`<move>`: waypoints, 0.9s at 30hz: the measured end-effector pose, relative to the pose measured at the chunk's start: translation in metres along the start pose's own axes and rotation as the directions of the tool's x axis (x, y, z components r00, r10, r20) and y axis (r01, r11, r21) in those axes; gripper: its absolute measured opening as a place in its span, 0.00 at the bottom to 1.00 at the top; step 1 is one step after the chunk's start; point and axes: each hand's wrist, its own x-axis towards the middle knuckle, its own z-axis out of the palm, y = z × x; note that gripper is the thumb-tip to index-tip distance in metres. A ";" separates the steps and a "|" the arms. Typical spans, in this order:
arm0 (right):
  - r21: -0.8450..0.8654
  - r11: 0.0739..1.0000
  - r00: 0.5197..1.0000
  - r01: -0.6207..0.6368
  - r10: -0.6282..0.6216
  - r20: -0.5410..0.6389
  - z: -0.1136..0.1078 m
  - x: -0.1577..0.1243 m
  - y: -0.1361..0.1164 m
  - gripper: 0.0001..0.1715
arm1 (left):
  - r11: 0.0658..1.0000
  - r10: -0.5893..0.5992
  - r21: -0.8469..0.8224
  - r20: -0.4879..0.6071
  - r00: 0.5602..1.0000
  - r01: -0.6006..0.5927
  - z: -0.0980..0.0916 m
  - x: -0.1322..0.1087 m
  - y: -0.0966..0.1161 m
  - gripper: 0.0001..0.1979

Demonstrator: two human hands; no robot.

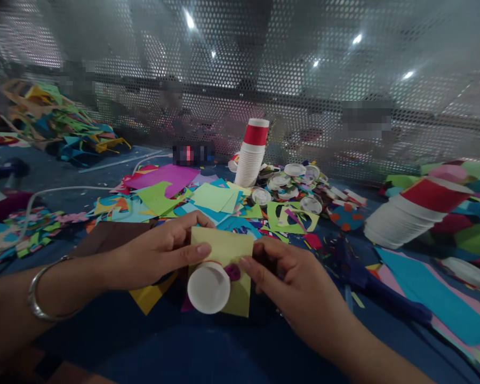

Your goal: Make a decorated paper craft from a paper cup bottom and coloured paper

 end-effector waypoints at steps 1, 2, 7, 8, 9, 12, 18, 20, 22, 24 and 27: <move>0.030 0.999 1.000 -0.019 0.019 -0.014 -0.001 0.000 0.001 0.20 | 0.999 -0.021 -0.040 0.026 0.999 0.022 0.000 0.000 -0.001 0.16; 0.066 0.997 0.999 -0.036 0.038 -0.024 -0.001 0.000 0.003 0.20 | 0.996 -0.043 -0.073 0.060 0.997 0.047 0.000 0.000 -0.002 0.17; 0.168 0.985 0.998 -0.038 0.046 -0.042 -0.005 0.000 0.011 0.18 | 0.983 -0.142 -0.096 0.134 0.981 0.155 -0.004 0.001 -0.004 0.14; 0.152 0.988 0.998 -0.037 0.043 -0.038 -0.007 0.000 0.011 0.18 | 0.985 -0.147 -0.074 0.102 0.984 0.154 -0.006 0.001 -0.004 0.13; 0.118 0.992 0.999 -0.035 0.039 -0.034 -0.010 0.000 0.012 0.18 | 0.987 -0.146 -0.051 0.060 0.987 0.149 -0.007 0.001 -0.002 0.13; -0.078 0.997 1.000 -0.010 0.010 -0.008 -0.018 -0.002 0.012 0.17 | 0.993 -0.122 -0.001 -0.089 0.989 0.122 -0.013 0.000 0.002 0.12; -0.435 0.901 0.978 0.001 0.090 0.188 -0.029 -0.013 0.016 0.16 | 0.997 -0.030 -0.073 -0.332 0.943 0.007 -0.023 0.003 0.001 0.12; -0.515 0.856 0.969 0.042 0.091 0.230 -0.032 -0.017 0.019 0.15 | 0.996 -0.026 -0.091 -0.362 0.932 -0.008 -0.023 0.003 -0.001 0.12; -0.580 0.811 0.963 0.078 0.090 0.255 -0.034 -0.019 0.021 0.13 | 0.996 -0.024 -0.091 -0.365 0.931 -0.010 -0.021 0.004 -0.001 0.13; -0.612 0.785 0.957 0.098 0.095 0.275 -0.036 -0.020 0.022 0.11 | 0.997 -0.027 -0.081 -0.353 0.935 -0.002 -0.020 0.003 -0.001 0.13; -0.609 0.781 0.941 0.142 0.083 0.327 -0.037 -0.023 0.023 0.06 | 0.999 -0.028 -0.038 -0.345 0.938 0.016 -0.018 0.003 0.000 0.14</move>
